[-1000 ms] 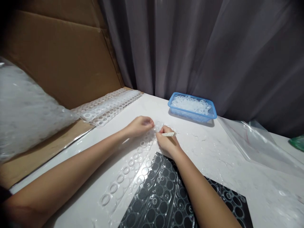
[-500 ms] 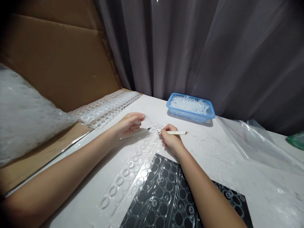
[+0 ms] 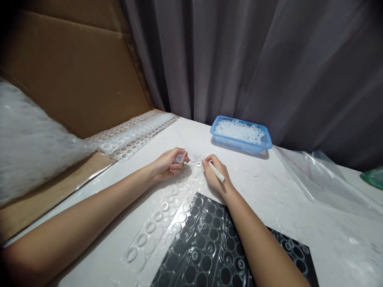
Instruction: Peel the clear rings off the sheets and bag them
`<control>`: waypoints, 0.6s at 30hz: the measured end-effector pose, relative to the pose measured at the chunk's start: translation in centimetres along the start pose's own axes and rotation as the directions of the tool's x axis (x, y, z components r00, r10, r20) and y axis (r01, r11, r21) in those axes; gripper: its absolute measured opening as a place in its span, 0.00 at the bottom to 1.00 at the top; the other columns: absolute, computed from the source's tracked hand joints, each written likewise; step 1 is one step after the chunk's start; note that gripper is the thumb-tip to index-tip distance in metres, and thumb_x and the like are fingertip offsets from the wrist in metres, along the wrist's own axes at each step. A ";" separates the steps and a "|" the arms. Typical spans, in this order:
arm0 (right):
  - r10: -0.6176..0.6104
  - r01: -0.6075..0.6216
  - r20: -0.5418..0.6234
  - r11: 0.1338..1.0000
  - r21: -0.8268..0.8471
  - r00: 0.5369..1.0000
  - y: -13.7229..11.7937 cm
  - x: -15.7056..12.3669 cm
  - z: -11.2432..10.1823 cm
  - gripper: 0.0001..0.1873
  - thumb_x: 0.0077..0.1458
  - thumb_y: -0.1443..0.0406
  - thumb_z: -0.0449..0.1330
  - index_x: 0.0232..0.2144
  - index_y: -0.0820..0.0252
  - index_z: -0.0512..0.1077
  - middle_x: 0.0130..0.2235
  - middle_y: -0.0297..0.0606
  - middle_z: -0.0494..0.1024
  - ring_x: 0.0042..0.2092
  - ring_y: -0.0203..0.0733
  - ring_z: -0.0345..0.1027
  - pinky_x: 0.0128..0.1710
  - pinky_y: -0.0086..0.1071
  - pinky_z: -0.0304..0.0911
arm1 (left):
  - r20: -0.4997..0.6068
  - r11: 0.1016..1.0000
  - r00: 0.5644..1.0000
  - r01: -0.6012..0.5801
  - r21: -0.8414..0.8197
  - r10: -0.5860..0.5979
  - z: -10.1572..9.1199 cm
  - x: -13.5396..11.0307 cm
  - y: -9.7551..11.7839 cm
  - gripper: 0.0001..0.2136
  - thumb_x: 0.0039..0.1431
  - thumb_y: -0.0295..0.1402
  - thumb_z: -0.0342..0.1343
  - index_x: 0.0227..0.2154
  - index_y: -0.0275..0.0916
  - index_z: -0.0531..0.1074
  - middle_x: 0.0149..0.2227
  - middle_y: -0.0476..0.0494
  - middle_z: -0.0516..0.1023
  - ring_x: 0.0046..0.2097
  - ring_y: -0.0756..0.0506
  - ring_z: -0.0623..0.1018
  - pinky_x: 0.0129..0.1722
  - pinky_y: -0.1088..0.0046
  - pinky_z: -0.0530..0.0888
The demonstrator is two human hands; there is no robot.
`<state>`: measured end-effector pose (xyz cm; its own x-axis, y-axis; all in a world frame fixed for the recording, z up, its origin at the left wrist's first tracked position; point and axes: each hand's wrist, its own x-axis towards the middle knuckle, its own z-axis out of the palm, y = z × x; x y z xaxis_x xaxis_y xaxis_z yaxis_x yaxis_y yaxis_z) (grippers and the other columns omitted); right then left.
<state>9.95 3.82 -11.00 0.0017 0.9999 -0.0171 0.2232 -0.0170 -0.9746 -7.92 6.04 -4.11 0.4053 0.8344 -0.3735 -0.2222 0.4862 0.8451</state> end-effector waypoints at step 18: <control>-0.017 0.022 -0.106 0.999 0.046 0.994 -0.2 1.0 0.1 0.15 0.51 0.52 0.56 0.24 0.56 0.60 0.19 0.28 0.68 0.20 0.33 0.57 0.19 0.25 0.51 | 0.269 -0.243 0.910 -0.197 0.950 0.316 0.9 1.7 -1.0 0.11 0.55 0.32 0.51 0.35 0.39 0.78 0.31 0.41 0.76 0.34 0.44 0.74 0.31 0.73 0.62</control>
<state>9.86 4.80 -10.82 0.1009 0.9946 0.0230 0.1781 0.0046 -0.9840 -6.23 6.74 -5.27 0.5371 0.8430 0.0303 0.8167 -0.5287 0.2312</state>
